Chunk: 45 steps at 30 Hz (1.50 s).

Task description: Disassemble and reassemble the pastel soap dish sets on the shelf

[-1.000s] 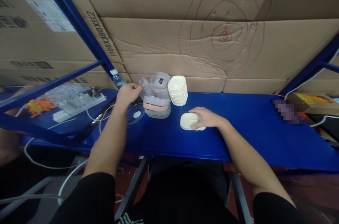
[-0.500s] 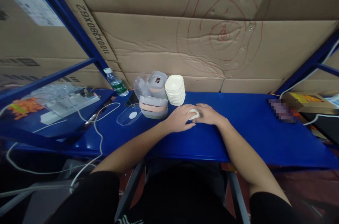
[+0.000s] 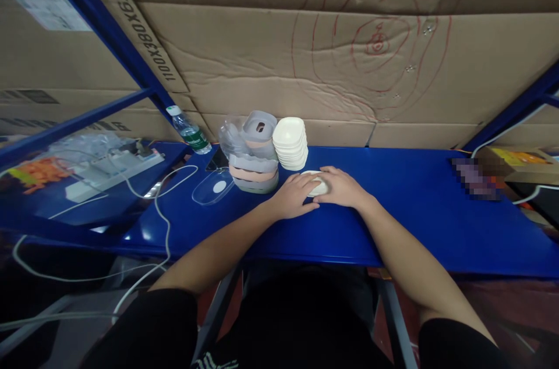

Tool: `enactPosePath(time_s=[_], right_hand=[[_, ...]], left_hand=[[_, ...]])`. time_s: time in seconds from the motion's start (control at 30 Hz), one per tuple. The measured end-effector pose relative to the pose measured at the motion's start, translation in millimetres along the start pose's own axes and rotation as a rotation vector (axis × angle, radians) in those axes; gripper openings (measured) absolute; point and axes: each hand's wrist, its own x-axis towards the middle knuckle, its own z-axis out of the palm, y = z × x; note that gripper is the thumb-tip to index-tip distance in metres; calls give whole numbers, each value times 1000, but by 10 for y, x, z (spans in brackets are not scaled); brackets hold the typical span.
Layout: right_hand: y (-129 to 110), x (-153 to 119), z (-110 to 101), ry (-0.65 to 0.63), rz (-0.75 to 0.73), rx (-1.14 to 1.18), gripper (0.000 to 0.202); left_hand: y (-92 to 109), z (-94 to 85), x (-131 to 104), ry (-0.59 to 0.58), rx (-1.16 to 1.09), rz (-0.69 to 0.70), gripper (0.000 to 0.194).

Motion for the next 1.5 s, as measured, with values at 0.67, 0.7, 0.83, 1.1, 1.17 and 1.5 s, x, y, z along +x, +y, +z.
enactPosePath(time_s=[0.67, 0.7, 0.83, 1.1, 1.17, 1.5], right_hand=[[-177, -5, 18, -2, -57, 173, 62], [-173, -3, 13, -8, -57, 171, 62], [-148, 1, 9, -25, -47, 129, 63], [-115, -2, 27, -98, 5, 49, 63], [-116, -5, 27, -99, 3, 57, 64], [-66, -16, 71, -69, -14, 63, 64]], left_hand=[[15, -31, -59, -33, 77, -143, 58], [23, -38, -63, -38, 88, -142, 53], [73, -87, -86, -68, 115, -153, 50], [152, -99, -143, -113, 116, -213, 57], [153, -89, -149, -109, 123, -227, 57], [147, -76, -123, -91, 225, -268, 61]])
